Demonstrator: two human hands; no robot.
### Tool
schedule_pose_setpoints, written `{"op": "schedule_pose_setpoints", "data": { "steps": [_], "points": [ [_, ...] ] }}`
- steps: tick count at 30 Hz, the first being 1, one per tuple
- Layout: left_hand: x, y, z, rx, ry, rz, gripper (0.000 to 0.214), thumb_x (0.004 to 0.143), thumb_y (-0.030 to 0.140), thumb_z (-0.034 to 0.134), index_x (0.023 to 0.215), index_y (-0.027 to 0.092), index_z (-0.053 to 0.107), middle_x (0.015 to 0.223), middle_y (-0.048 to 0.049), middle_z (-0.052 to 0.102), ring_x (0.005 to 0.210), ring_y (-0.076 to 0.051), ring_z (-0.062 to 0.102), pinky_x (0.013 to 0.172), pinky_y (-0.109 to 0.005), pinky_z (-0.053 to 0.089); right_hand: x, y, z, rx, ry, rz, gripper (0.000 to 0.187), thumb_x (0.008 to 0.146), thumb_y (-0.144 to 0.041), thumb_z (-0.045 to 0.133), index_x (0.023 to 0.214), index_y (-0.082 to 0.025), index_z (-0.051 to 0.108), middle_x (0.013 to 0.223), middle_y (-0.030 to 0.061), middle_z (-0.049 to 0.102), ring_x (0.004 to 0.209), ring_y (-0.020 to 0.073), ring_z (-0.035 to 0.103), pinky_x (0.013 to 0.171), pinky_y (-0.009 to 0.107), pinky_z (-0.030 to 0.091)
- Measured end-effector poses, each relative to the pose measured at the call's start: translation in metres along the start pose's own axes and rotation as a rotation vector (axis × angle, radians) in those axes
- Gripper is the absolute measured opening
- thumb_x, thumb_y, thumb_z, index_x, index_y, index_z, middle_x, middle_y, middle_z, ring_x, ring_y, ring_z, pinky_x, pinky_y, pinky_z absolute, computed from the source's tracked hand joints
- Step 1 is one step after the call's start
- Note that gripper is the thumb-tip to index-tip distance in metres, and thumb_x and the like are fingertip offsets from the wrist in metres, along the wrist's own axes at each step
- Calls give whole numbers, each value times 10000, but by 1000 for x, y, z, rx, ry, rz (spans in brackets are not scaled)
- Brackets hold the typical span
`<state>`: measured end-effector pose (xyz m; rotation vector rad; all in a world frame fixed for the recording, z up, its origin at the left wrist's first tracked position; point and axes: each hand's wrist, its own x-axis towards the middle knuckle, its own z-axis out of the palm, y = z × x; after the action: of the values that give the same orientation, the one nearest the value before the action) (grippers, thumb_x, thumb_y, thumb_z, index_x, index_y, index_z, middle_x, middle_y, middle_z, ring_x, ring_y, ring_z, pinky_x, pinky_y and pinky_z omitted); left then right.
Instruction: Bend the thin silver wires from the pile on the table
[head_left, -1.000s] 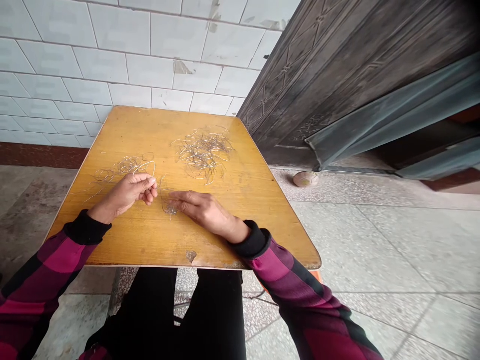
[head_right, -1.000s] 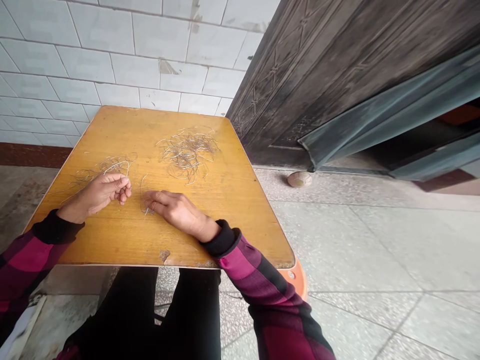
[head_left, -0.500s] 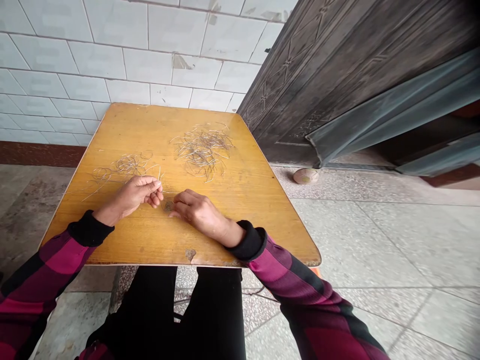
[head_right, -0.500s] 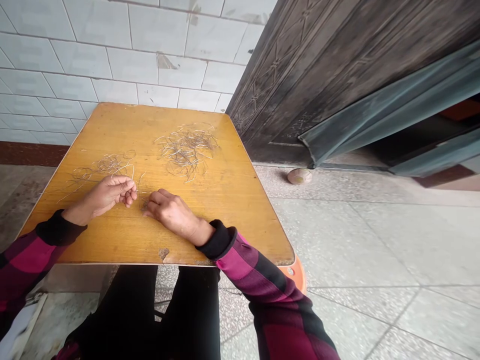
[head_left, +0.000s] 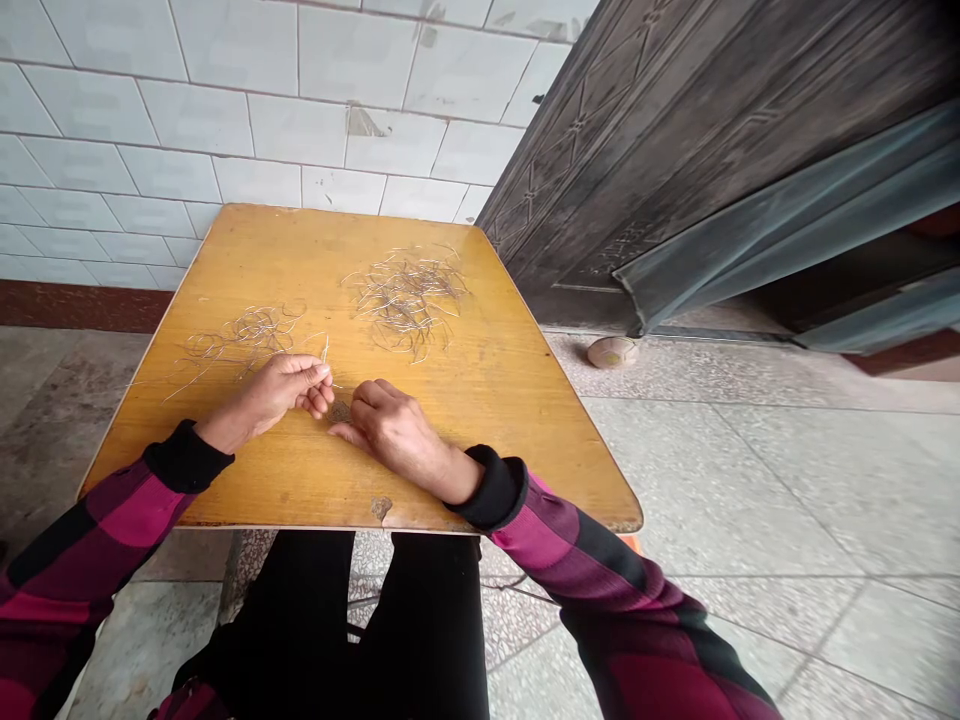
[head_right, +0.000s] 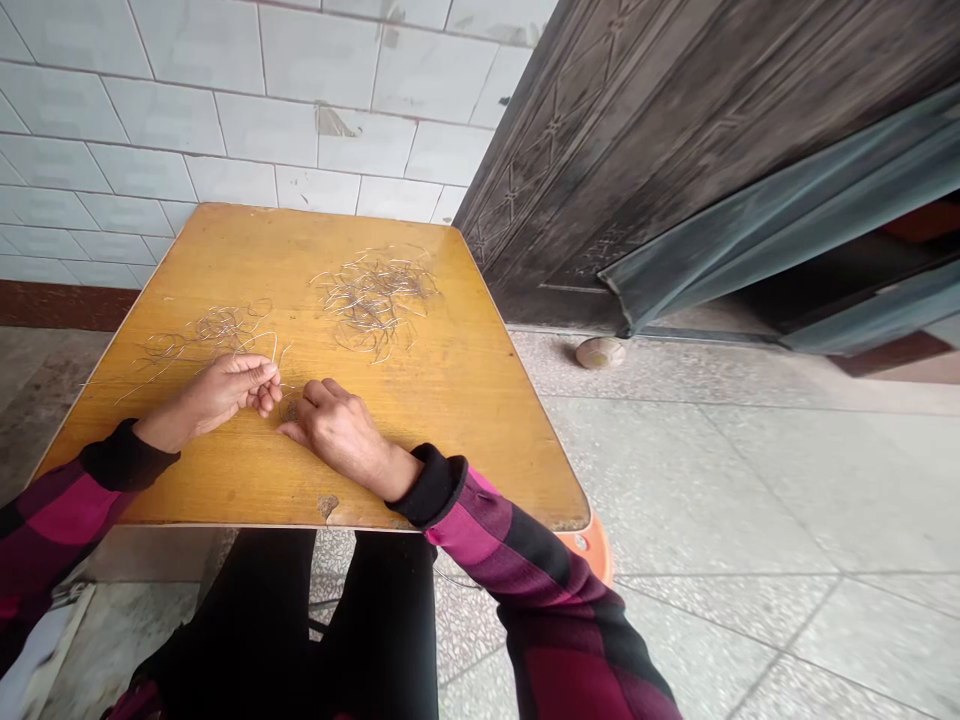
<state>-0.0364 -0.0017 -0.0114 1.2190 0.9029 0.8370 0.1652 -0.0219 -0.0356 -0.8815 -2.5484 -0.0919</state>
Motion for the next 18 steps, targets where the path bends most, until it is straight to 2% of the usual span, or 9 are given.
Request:
{"op": "schedule_pose_setpoints", "data": {
  "steps": [5,8,10,12,15,16,18],
  "points": [
    [2,-1,1,-29,-2,-2,286,812,368,680,695,113,625,600,-29,625,520,-97,558,519,-217,450,0,-2,3,-35,-27,13,324,955,-340,530,760,-114,658,812,103,602,757,193,518,629,307,419],
    [4,-3,0,-63,7,0,288,807,367,692,696,109,624,629,-35,635,533,-98,571,516,-210,454,0,-3,0,-1,-41,23,339,947,-394,543,820,-112,682,882,116,642,781,194,558,650,309,441],
    [4,-4,-2,-89,21,-1,286,806,369,699,707,112,622,653,-38,647,535,-97,576,512,-208,456,0,-1,-8,84,-2,33,366,929,-454,557,911,-115,693,982,125,665,804,189,593,673,305,462],
    [4,-3,-5,-110,37,-2,283,799,371,711,719,115,621,666,-37,653,531,-96,576,504,-207,455,0,5,-17,233,84,83,380,920,-479,562,978,-127,692,1033,123,673,833,181,624,704,297,480],
    [3,-2,-9,-116,35,-3,290,777,378,734,712,117,626,658,-34,652,524,-97,574,496,-206,456,3,18,-24,583,213,321,338,919,-460,575,949,-142,684,849,63,671,712,127,625,640,254,480],
    [3,-1,-10,-113,29,-1,293,774,381,736,707,117,629,653,-34,651,522,-97,572,495,-206,458,4,23,-24,741,204,430,328,906,-459,593,929,-144,678,754,28,648,621,100,598,577,232,465],
    [3,-1,-10,-102,12,5,296,773,384,735,700,116,635,646,-34,650,519,-95,571,494,-205,461,7,30,-20,1096,71,611,320,863,-459,648,886,-141,675,629,-24,600,498,61,536,481,191,427]
  ]
}}
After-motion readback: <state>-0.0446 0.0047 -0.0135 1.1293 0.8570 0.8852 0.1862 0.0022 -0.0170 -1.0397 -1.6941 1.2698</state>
